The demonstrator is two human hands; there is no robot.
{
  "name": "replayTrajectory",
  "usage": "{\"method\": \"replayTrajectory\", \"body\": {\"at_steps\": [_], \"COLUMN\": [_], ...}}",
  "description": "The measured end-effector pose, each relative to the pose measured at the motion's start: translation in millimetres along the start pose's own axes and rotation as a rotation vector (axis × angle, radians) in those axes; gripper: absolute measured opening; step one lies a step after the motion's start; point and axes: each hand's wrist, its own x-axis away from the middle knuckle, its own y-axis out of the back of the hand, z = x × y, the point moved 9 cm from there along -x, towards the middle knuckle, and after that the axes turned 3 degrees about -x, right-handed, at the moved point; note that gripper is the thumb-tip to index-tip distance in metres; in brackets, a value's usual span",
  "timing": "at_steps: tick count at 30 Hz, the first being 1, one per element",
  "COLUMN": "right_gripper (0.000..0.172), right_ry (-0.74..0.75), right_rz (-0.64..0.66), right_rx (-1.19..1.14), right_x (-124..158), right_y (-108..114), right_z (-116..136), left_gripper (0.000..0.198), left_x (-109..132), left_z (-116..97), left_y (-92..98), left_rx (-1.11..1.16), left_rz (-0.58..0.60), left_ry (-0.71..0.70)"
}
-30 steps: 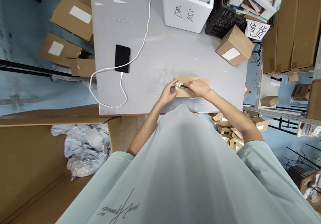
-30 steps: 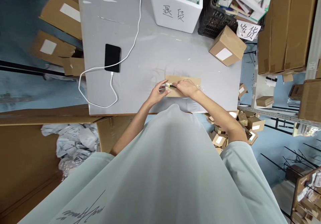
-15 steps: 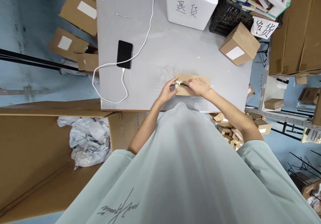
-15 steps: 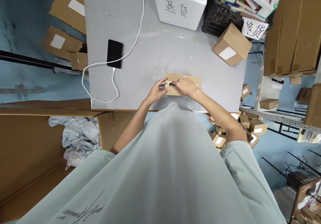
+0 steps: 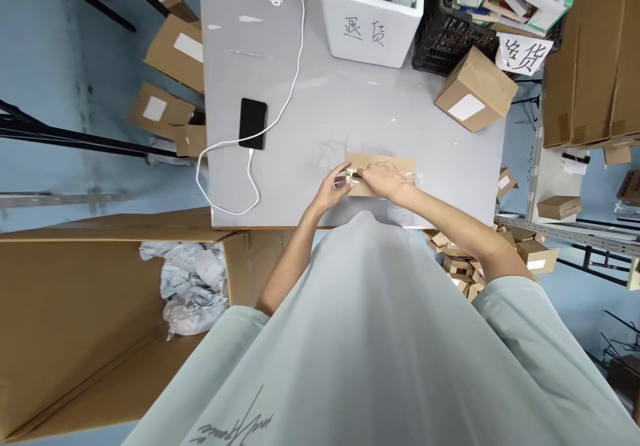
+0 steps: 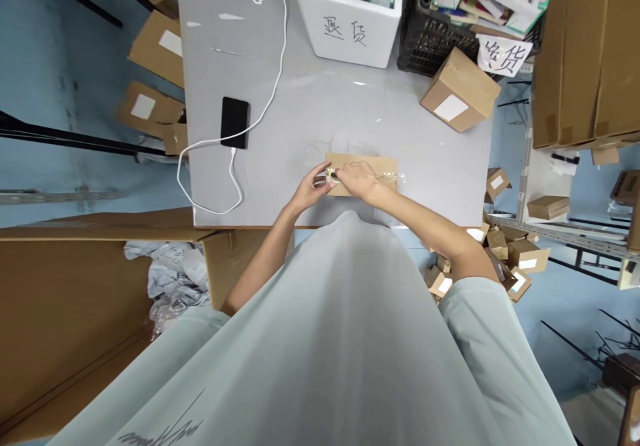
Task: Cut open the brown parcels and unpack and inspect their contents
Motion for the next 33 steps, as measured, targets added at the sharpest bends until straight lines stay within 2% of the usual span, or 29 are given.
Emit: {"method": "replayTrajectory", "body": {"at_steps": [5,8,11,18,21,24,26,28,31,33], "right_gripper": [0.048,0.048,0.045,0.049,0.046,0.046,0.046,0.046,0.047,0.048], "right_ry": [0.003,-0.04,-0.105,-0.278,-0.308,-0.308,-0.304,-0.298,-0.292,-0.303], "right_rz": [-0.007,0.023,0.047,0.026,-0.008,-0.053,-0.091,-0.138,-0.199,-0.214], "right_rx": [0.01,0.011,0.012,-0.041,-0.087,-0.118,-0.147,-0.19,-0.253,-0.279], "right_x": [2.4,10.0,28.4,95.7,110.5,113.1,111.7,110.3,112.1,117.8], "right_y": [-3.2,-9.3,-19.7,-53.9,-65.6,-76.6,-85.0,-93.5,-105.1,-112.5], "right_z": [-8.7,-25.8,-57.9,-154.8,-175.3,-183.8,-188.1,-192.2,-196.0,-197.1], "left_gripper": [0.09,0.094,0.096,0.1,0.098,0.08,0.061,0.048,0.051,0.056], "left_x": [1.7,3.4,4.8,5.8,8.3,12.6,14.8,14.4,10.4,8.1], "left_z": [-7.0,-5.8,-4.6,-4.0,-6.2,-28.6,-53.0,-74.2,-89.2,-92.1], "left_y": [0.3,1.4,3.6,5.3,7.8,10.8,1.9,-20.5,-57.1,-70.5], "left_rx": [-0.038,-0.051,-0.075,-0.119,-0.169,-0.362,-0.515,-0.622,-0.701,-0.727], "left_rz": [0.01,0.0,-0.014,-0.015,-0.024,-0.104,-0.135,-0.078,0.065,0.11], "left_ry": [-0.002,0.016,0.029,0.034,0.055,-0.021,-0.124,-0.214,-0.254,-0.242]}}
